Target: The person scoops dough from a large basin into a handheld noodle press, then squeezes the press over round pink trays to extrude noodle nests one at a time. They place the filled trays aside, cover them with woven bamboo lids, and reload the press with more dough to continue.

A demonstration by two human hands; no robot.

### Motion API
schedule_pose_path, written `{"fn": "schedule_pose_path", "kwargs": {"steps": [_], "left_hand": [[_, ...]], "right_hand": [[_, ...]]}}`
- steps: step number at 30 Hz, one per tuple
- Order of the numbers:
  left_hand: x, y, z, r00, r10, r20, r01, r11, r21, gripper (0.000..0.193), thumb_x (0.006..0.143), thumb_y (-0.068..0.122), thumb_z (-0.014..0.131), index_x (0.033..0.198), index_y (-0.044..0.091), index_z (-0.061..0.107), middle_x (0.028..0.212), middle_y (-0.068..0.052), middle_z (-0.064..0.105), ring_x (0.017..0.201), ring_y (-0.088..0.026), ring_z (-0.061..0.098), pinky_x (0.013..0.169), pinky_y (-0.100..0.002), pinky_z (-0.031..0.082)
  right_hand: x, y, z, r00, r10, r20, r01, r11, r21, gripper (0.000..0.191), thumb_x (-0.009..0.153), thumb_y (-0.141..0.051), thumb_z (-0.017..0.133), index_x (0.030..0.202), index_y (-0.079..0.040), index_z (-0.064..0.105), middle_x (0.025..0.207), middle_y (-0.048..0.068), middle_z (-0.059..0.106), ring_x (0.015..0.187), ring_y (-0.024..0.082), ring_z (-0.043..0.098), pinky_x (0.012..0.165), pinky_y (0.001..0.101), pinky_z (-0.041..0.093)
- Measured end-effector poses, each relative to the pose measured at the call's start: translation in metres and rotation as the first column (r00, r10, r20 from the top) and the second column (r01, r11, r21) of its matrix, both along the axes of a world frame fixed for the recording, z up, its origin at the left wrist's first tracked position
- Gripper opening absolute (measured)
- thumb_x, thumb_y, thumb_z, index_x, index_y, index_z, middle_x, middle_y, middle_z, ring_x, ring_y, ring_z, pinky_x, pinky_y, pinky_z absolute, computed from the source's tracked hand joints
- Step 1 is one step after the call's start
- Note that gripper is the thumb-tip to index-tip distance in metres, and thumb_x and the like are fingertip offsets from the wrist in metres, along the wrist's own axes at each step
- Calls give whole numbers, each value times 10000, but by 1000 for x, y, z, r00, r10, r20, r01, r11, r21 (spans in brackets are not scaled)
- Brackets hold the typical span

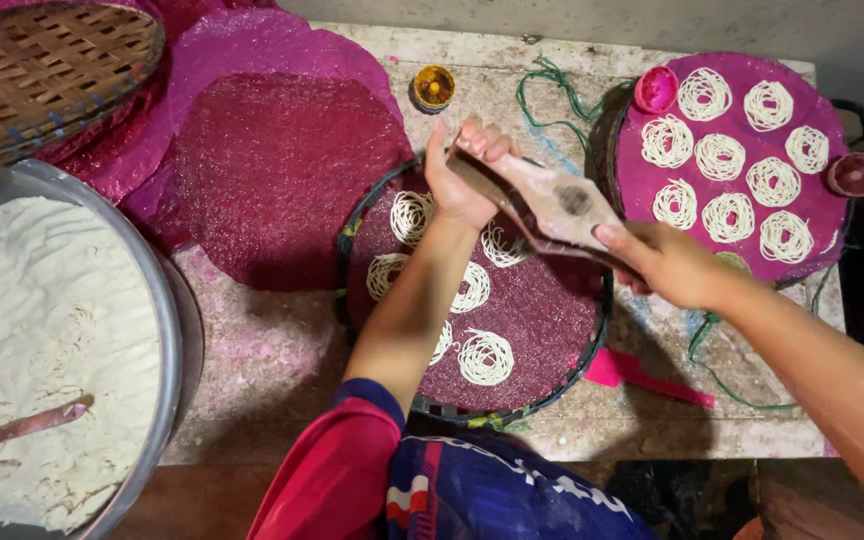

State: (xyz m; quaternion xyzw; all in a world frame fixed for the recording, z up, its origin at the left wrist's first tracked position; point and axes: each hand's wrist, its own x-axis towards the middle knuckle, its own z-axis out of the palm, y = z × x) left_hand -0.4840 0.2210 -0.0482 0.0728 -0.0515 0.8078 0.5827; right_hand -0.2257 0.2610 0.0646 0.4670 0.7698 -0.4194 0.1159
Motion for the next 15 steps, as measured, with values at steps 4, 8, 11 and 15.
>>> {"fn": "schedule_pose_path", "kwargs": {"steps": [4, 8, 11, 15], "left_hand": [[-22, 15, 10, 994, 42, -97, -31, 993, 117, 503, 1054, 607, 441, 797, 174, 458, 734, 45, 412, 717, -138, 449, 844, -365, 426], [-27, 4, 4, 997, 22, -77, -25, 999, -35, 473, 987, 599, 433, 765, 182, 454, 683, 45, 412, 673, -148, 438, 798, -402, 435], [-10, 3, 1, 1000, 10, -3, -10, 995, -97, 465, 983, 585, 441, 756, 180, 439, 684, 39, 410, 672, -161, 436, 789, -393, 428], [-4, 17, 17, 1000, 17, 24, -18, 1000, 6, 436, 984, 553, 459, 785, 165, 453, 717, 26, 443, 703, -174, 465, 841, -410, 438]], "right_hand": [[-14, -7, -4, 992, -5, -126, 15, 997, 79, 657, 963, -640, 416, 876, -35, 659, 658, 72, 640, 585, 174, 629, 563, 344, 514], [-15, -19, -10, 982, -22, -188, 8, 997, -74, 779, 1025, -642, 394, 778, 48, 658, 617, 94, 633, 544, 190, 626, 547, 352, 513], [-8, -12, -1, 997, -61, -44, 57, 994, -93, 680, 972, -625, 406, 853, -14, 679, 643, 67, 643, 538, 189, 621, 542, 355, 532], [-6, 3, 7, 1000, -26, 13, 23, 988, 150, 654, 992, -611, 429, 899, -18, 690, 632, 97, 622, 552, 188, 611, 553, 359, 502]]}}
